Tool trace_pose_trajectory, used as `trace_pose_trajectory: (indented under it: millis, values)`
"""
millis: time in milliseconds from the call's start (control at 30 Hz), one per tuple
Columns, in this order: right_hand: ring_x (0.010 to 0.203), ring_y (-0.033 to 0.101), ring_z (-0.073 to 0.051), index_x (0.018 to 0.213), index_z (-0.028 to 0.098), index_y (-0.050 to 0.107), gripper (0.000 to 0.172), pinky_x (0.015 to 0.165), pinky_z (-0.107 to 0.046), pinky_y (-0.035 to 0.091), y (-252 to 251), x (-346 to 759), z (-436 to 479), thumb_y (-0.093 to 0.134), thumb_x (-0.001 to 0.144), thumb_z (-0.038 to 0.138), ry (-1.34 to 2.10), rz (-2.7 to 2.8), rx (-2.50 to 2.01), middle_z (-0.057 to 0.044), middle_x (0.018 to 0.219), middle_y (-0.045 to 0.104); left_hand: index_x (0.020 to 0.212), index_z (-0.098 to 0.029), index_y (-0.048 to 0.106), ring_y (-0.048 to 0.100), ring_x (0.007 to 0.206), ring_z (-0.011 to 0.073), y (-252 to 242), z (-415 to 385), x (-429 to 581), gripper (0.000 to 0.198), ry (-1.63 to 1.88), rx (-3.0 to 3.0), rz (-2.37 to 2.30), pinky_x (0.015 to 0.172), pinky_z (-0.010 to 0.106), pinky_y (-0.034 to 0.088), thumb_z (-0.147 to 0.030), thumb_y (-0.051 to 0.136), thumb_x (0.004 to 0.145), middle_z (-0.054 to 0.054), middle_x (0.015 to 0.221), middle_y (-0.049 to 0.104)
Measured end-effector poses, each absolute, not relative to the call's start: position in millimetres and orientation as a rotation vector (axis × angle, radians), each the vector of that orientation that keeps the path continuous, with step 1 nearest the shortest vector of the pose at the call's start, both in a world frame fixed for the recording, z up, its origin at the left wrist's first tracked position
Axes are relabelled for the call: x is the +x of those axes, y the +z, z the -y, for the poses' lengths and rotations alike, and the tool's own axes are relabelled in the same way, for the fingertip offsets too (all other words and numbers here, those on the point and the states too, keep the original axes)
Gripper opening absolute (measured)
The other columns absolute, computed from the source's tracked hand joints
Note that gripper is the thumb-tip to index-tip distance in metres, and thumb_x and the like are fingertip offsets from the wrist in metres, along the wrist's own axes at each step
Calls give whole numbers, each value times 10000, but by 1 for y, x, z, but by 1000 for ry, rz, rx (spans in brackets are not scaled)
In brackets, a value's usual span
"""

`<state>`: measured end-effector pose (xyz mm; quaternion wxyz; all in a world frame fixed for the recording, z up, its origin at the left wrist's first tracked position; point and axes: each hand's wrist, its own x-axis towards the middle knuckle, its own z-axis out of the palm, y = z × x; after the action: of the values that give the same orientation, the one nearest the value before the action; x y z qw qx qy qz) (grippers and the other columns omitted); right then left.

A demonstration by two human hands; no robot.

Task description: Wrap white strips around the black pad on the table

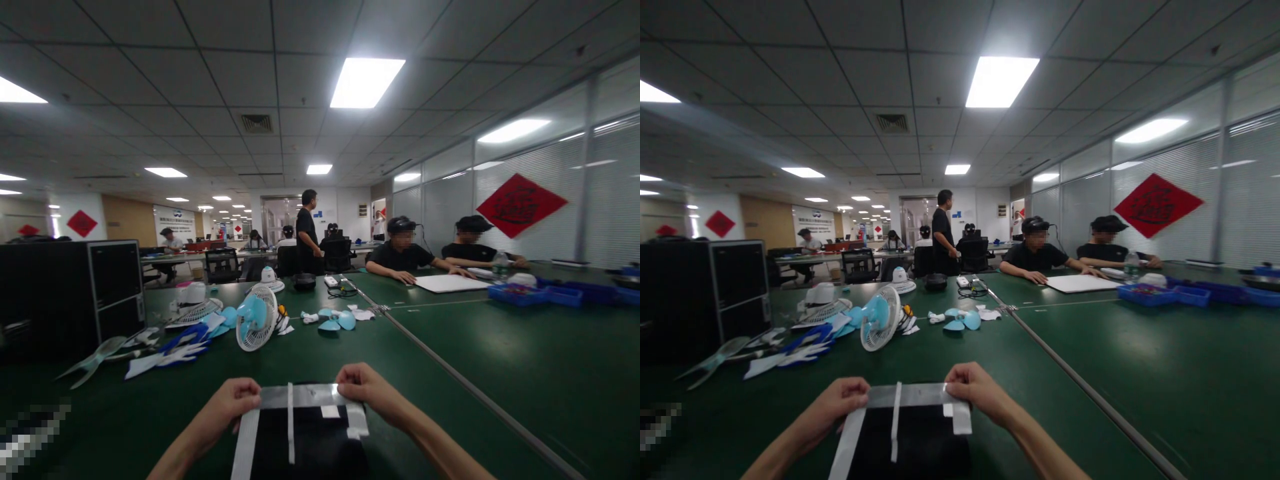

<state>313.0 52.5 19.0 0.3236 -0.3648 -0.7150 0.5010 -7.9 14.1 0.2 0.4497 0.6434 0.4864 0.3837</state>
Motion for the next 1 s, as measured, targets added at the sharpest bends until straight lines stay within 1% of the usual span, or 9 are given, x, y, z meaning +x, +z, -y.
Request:
trace_pose_trajectory:
  millis: [67, 100, 200, 333, 433, 567, 700, 867, 1000]
  values:
    - [527, 412, -66, 725, 129, 640, 147, 493, -178, 295, 17, 317, -51, 650, 694, 272, 1331, 1916, -991, 49, 576, 515, 776, -130, 615, 400, 451, 54, -1, -9, -7, 419, 804, 1602, -1164, 416, 176, 266, -533, 671, 673, -43, 576, 535]
    - [508, 407, -63, 698, 129, 635, 146, 480, -178, 297, 15, 319, -51, 654, 679, 273, 1361, 1951, -1006, 52, 560, 508, 754, -130, 610, 394, 432, 50, -1, -7, -7, 405, 734, 1622, -1158, 408, 174, 252, -523, 672, 675, -48, 550, 523]
    - [466, 426, -64, 655, 137, 620, 108, 453, -178, 330, 6, 325, -48, 636, 646, 244, 1454, 2072, -1070, 54, 538, 510, 719, -131, 608, 420, 402, 60, -7, -6, -5, 386, 565, 1681, -1183, 397, 176, 257, -510, 661, 674, -46, 499, 520]
    - [456, 441, -65, 658, 140, 639, 70, 442, -175, 328, -7, 325, -50, 594, 628, 185, 1312, 2183, -1222, 54, 532, 515, 686, -144, 589, 419, 390, 79, -17, -13, -3, 379, 489, 1731, -1261, 377, 185, 248, -519, 636, 663, -55, 462, 490]
    - [478, 453, -75, 684, 140, 665, 101, 452, -182, 334, -12, 323, -53, 583, 630, 166, 1193, 2219, -1281, 45, 555, 542, 681, -142, 600, 409, 424, 74, -19, -15, 1, 339, 493, 1810, -1339, 403, 187, 247, -481, 619, 686, -57, 502, 489]
    - [531, 490, -90, 706, 139, 688, 130, 500, -188, 363, -13, 320, -53, 579, 635, 143, 1094, 2250, -1259, 35, 585, 581, 675, -140, 629, 487, 535, 100, -14, -11, 4, 286, 488, 1896, -1418, 479, 190, 311, -424, 614, 703, -37, 572, 542]
    - [581, 525, -99, 732, 150, 709, 149, 526, -184, 372, -12, 319, -51, 589, 645, 139, 1005, 2268, -1295, 26, 629, 624, 710, -143, 653, 512, 568, 113, -12, -8, 5, 301, 447, 1927, -1431, 511, 198, 328, -438, 596, 730, -32, 592, 563]
    - [600, 554, -109, 759, 145, 718, 167, 521, -183, 372, -13, 318, -50, 584, 660, 137, 921, 2318, -1285, 7, 668, 662, 768, -146, 678, 553, 638, 143, -13, -8, 3, 311, 426, 1915, -1452, 539, 216, 351, -445, 598, 739, -2, 687, 623]
    - [621, 586, -119, 763, 145, 720, 172, 529, -183, 384, -13, 317, -50, 581, 663, 134, 865, 2328, -1305, -4, 692, 685, 776, -162, 691, 566, 699, 162, -13, -8, 5, 288, 409, 1945, -1497, 566, 227, 358, -434, 608, 731, 4, 751, 644]
